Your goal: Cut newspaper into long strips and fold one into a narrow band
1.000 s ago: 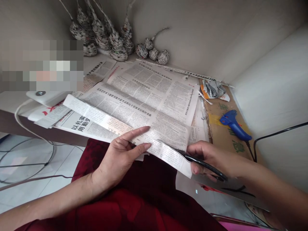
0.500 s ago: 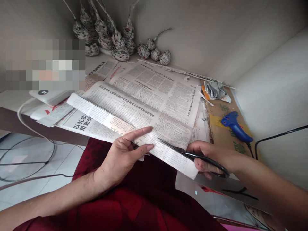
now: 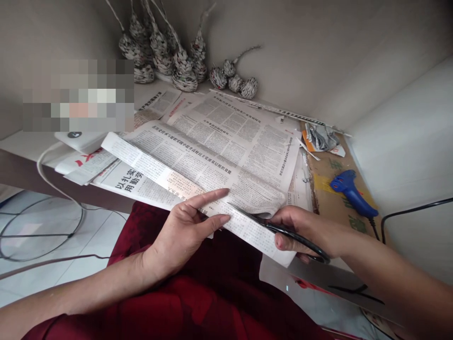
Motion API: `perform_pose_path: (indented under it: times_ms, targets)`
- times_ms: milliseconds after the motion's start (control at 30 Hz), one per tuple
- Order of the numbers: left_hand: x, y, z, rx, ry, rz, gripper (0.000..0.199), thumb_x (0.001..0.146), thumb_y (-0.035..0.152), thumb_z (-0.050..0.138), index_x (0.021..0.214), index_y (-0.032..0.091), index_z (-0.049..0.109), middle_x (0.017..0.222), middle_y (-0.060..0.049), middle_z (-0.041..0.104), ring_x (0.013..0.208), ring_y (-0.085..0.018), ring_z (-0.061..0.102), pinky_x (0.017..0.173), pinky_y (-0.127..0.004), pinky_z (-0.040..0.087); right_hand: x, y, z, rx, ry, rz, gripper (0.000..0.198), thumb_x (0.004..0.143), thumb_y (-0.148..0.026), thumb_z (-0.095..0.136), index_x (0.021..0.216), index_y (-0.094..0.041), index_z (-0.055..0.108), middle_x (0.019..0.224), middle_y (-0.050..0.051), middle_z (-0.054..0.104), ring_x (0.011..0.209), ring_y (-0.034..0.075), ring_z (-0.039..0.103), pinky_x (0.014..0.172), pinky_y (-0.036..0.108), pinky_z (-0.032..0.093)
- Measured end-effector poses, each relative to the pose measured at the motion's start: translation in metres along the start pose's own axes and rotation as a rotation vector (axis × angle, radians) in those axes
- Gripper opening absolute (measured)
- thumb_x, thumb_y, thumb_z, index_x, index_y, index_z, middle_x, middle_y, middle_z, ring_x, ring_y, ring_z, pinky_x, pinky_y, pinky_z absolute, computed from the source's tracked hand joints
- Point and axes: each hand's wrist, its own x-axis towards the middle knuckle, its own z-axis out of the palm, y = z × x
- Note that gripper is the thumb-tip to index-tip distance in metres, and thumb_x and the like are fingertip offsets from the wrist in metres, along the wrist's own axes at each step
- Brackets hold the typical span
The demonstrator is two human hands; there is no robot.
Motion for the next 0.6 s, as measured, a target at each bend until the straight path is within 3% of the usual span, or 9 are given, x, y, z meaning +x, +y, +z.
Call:
perform_pose_path:
  times_ms: [200, 367, 600]
  targets:
    - [0.001, -0.003, 0.0, -0.02, -0.008, 0.0, 0.06, 0.072, 0.03, 0.089, 0.129, 0.022, 0.072, 0.057, 0.001, 0.07, 0.057, -0.02, 0.071, 0.056, -0.03, 0.059, 0.001, -0.005, 0.009, 0.042, 0.094, -0.051, 0.047, 0.079, -0.062, 0.078, 0.079, -0.017, 0.062, 0.06, -0.008, 0.046, 0.043, 0.004, 0.035, 0.041, 0.021, 0.028]
    - [0.002, 0.0, -0.005, -0.044, 0.019, 0.009, 0.059, 0.073, 0.03, 0.089, 0.129, 0.021, 0.071, 0.065, -0.001, 0.074, 0.059, -0.019, 0.071, 0.06, -0.03, 0.061, 0.001, 0.002, 0.008, 0.042, 0.124, -0.014, 0.041, 0.078, -0.053, 0.082, 0.074, -0.018, 0.061, 0.06, -0.009, 0.045, 0.043, 0.004, 0.032, 0.041, 0.021, 0.026]
    - [0.006, 0.006, -0.019, -0.094, 0.082, 0.02, 0.064, 0.076, 0.029, 0.088, 0.135, 0.021, 0.066, 0.077, -0.003, 0.078, 0.065, -0.016, 0.073, 0.066, -0.027, 0.062, 0.001, 0.003, 0.003, -0.02, 0.078, -0.038, 0.058, 0.077, -0.072, 0.073, 0.069, -0.02, 0.047, 0.062, -0.007, 0.043, 0.048, 0.006, 0.037, 0.043, 0.022, 0.027]
